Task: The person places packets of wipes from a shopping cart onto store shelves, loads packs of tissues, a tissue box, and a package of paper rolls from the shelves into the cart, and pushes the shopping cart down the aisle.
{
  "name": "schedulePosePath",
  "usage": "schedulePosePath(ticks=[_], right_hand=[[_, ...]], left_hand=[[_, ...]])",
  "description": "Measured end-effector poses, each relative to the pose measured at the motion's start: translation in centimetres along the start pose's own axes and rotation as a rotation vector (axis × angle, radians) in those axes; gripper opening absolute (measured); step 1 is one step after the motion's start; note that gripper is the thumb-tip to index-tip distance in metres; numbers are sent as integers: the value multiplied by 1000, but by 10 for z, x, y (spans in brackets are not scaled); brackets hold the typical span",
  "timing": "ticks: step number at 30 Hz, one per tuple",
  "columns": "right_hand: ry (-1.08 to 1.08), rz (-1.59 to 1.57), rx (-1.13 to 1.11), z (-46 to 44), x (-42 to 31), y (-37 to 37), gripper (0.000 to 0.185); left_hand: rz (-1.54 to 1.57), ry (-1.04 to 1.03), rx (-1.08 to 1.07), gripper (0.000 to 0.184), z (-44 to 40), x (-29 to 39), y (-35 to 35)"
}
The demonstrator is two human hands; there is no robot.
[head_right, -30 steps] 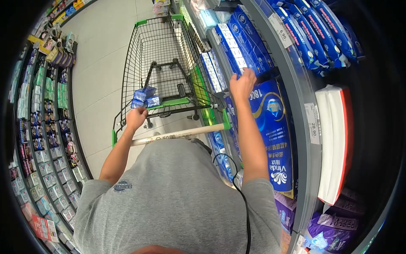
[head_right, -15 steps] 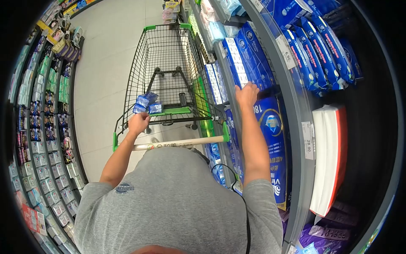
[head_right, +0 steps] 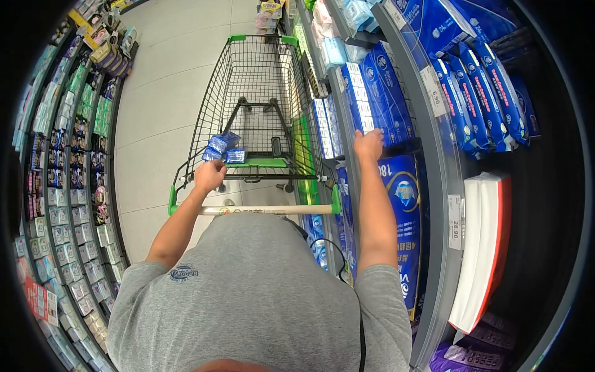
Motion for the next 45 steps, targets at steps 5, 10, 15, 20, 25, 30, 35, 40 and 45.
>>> schedulePosePath(ticks=[5,10,15,20,25,30,35,40,45], right_hand=[[50,-108,42,9,-4,16,54],[119,-109,231,28,-11,53,51],[205,-329,394,62,-13,74,50],[-108,-1319,-197,109,-23,31,38],[-375,-1554,-787,160,-85,22,38],[-334,-1440,-1014,192,-121,-18,39],[-117,-1125,-1071,216,-114,-42,51],[678,-437,-385,218,-77,-39,33],[393,-510,-526,221,-62,-46,25]], left_hand=[[18,3,-1,23,-1,0,2],[-18,-7,9,23,-3,1,0],[-21,2,2,23,-5,0,0],[51,88,-112,28,-18,-8,-8],[817,-128,-257,57,-1,86,27],[1213,161,-631,61,39,142,23],[1304,253,-386,41,30,110,15],[1414,342,-361,32,-8,73,11],[1274,463,-262,36,-65,28,-8]])
Point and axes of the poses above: each hand's wrist, its own z-axis away from the middle knuckle, its own y-axis out of the back of the hand, x = y × z, the point moved 4 cm from there along -z, towards the middle knuckle, and after that the axes turned 3 degrees about -z, right-handed, at the moved point
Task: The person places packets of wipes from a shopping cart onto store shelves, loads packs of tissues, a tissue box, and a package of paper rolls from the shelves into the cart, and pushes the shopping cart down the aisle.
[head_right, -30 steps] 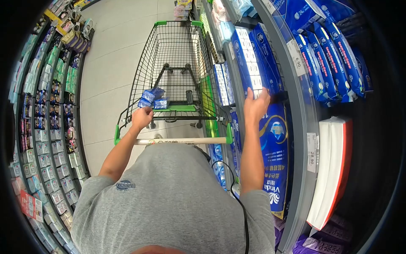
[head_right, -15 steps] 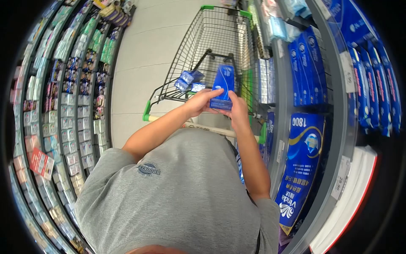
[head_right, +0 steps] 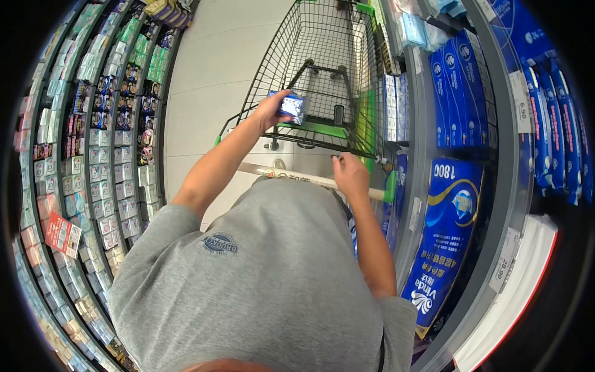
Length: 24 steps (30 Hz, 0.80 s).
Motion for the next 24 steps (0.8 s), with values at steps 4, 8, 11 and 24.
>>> schedulePosePath(ticks=[4,8,11,24], right_hand=[[123,77,-7,2,-1,-3,22],[95,77,47,4,1,-1,21],[68,86,78,8,1,-2,19],[42,82,164,7,-5,3,18]], left_hand=[[-42,121,-55,34,-50,-18,17],[-32,182,87,32,-70,-33,23],[-56,224,145,30,-80,-40,24],[-555,34,595,29,-161,-77,58]])
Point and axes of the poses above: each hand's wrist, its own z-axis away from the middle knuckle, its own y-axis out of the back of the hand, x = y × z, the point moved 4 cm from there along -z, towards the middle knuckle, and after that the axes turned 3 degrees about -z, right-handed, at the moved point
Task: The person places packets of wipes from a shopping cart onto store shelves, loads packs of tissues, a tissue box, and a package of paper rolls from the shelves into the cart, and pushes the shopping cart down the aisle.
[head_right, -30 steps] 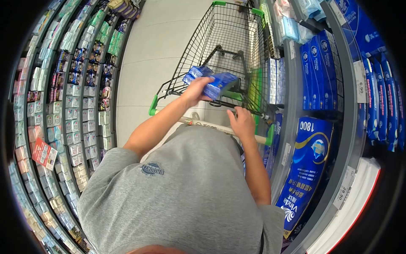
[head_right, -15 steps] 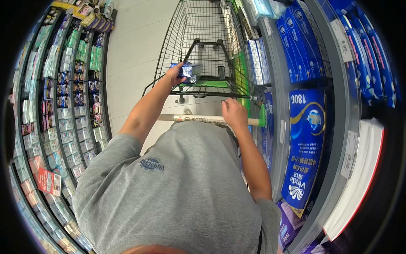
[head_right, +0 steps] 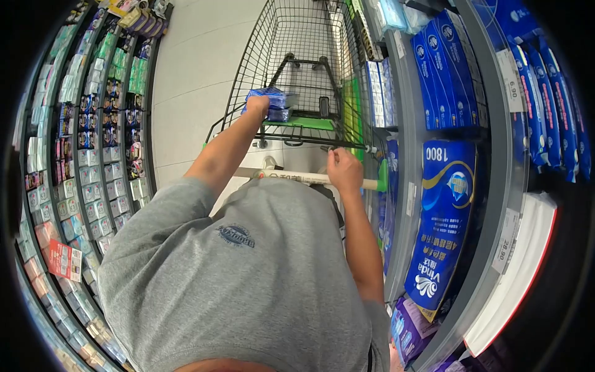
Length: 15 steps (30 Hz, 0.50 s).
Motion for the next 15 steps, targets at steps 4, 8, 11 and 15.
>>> schedulePosePath(ticks=[4,8,11,15], right_hand=[[18,-34,-6,-1,3,-1,17],[-15,-72,-30,-1,5,-2,16],[-17,-86,-36,-4,8,-3,16],[-25,-91,-44,-5,7,-4,17]], left_hand=[[-228,-560,51,33,101,47,49],[-338,-767,-216,27,174,51,88],[-481,-821,-139,24,199,35,111],[-525,-859,-72,24,195,12,115]])
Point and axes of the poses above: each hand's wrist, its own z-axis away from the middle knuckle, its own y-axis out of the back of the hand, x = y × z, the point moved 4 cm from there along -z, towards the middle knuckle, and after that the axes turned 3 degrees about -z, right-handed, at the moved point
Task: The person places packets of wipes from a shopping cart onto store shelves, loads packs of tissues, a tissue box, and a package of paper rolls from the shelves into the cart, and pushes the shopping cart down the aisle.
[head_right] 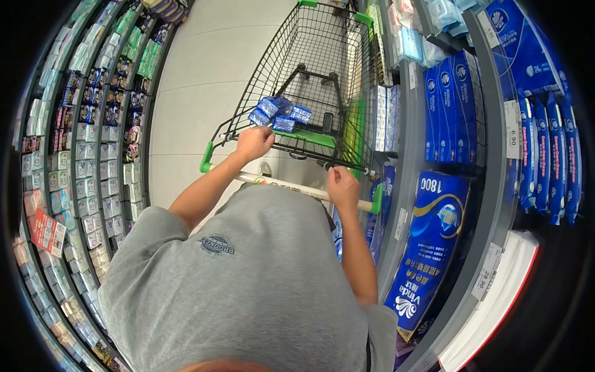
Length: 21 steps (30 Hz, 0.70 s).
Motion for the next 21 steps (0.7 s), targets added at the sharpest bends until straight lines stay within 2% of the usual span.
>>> schedulePosePath(ticks=[6,9,11,14,16,17,21], right_hand=[[10,-11,-71,-3,6,-9,18],[53,-50,-26,-6,23,-17,17],[18,-81,-4,-4,22,-13,18],[-45,-167,24,-4,20,-1,18],[-102,-428,62,-8,14,10,17],[-116,-436,79,-13,11,21,17],[146,-318,261,-47,-62,114,13]], left_hand=[[-48,65,14,25,-4,4,-2],[-60,51,-44,26,-8,-8,-13],[-55,28,50,26,-9,-9,-18],[-38,63,29,21,-4,0,-5],[-57,70,22,20,-4,1,-3],[-66,69,21,20,-4,1,-4],[-50,56,63,20,-5,6,-3]])
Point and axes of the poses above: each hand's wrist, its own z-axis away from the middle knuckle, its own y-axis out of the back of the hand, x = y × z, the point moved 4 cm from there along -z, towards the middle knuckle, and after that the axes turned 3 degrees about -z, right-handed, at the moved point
